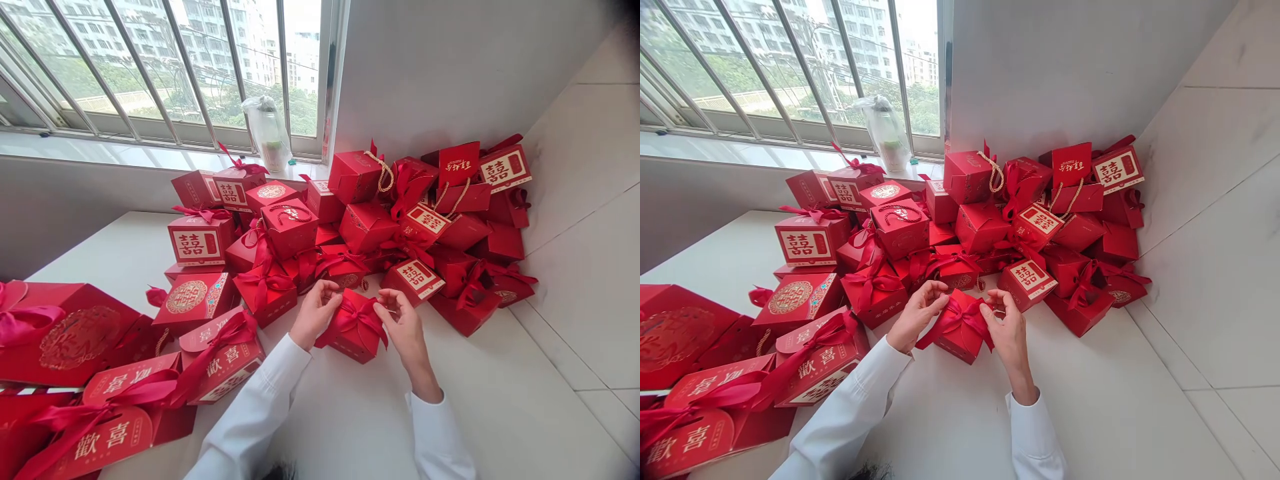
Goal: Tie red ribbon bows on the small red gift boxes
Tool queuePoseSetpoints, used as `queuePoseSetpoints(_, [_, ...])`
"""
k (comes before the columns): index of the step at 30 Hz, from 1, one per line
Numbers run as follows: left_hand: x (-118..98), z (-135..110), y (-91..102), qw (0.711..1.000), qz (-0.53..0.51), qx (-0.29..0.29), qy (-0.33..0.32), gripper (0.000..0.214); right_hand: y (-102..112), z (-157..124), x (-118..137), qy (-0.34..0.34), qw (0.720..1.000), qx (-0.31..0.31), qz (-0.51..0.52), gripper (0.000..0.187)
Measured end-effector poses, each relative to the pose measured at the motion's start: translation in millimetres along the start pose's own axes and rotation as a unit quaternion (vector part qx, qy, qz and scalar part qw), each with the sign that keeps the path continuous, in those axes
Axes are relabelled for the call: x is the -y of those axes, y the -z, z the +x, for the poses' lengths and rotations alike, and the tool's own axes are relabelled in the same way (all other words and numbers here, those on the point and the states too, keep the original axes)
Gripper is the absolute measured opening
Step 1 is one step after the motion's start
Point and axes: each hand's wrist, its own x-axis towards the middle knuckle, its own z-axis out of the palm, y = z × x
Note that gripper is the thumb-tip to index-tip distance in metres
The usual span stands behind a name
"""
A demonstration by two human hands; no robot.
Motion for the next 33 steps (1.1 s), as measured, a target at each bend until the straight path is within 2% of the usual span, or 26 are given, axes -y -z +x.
queuePoseSetpoints(4, [0,-13,-1.9,0.994,0.07,-0.074,-0.036,0.024,7,0,-2,-0.009,0.999,-0.024,0.034,0.033])
queuePoseSetpoints(6, [0,-25,-1.6,0.986,0.13,-0.088,-0.058,0.024,12,-2,-3,-0.025,0.999,-0.029,0.037,0.036])
queuePoseSetpoints(9, [1,-46,1.8,0.977,0.196,-0.054,-0.065,0.022,19,-7,-4,-0.058,0.998,0.021,0.023,0.042])
queuePoseSetpoints(13, [0,-72,7.6,0.981,0.19,-0.008,-0.022,0.018,25,-17,-9,-0.088,0.99,0.106,0.017,0.049])
queuePoseSetpoints(22, [-8,-90,6.3,0.997,0.075,0.017,0.019,0.014,26,-25,-6,-0.091,0.984,0.149,0.023,0.052])
queuePoseSetpoints(27, [8,-96,7.6,0.994,0.062,0.037,0.079,0.015,29,-26,-3,-0.086,0.983,0.158,0.025,0.054])
queuePoseSetpoints(30, [22,-102,7.7,0.982,0.137,0.064,0.117,0.014,31,-24,-4,-0.07,0.985,0.154,0.023,0.059])
queuePoseSetpoints(32, [23,-108,8.0,0.962,0.234,0.081,0.119,0.015,32,-23,-5,-0.063,0.985,0.163,0.016,0.064])
queuePoseSetpoints(33, [19,-112,8.1,0.95,0.286,0.071,0.108,0.015,32,-23,-5,-0.06,0.983,0.173,0.016,0.065])
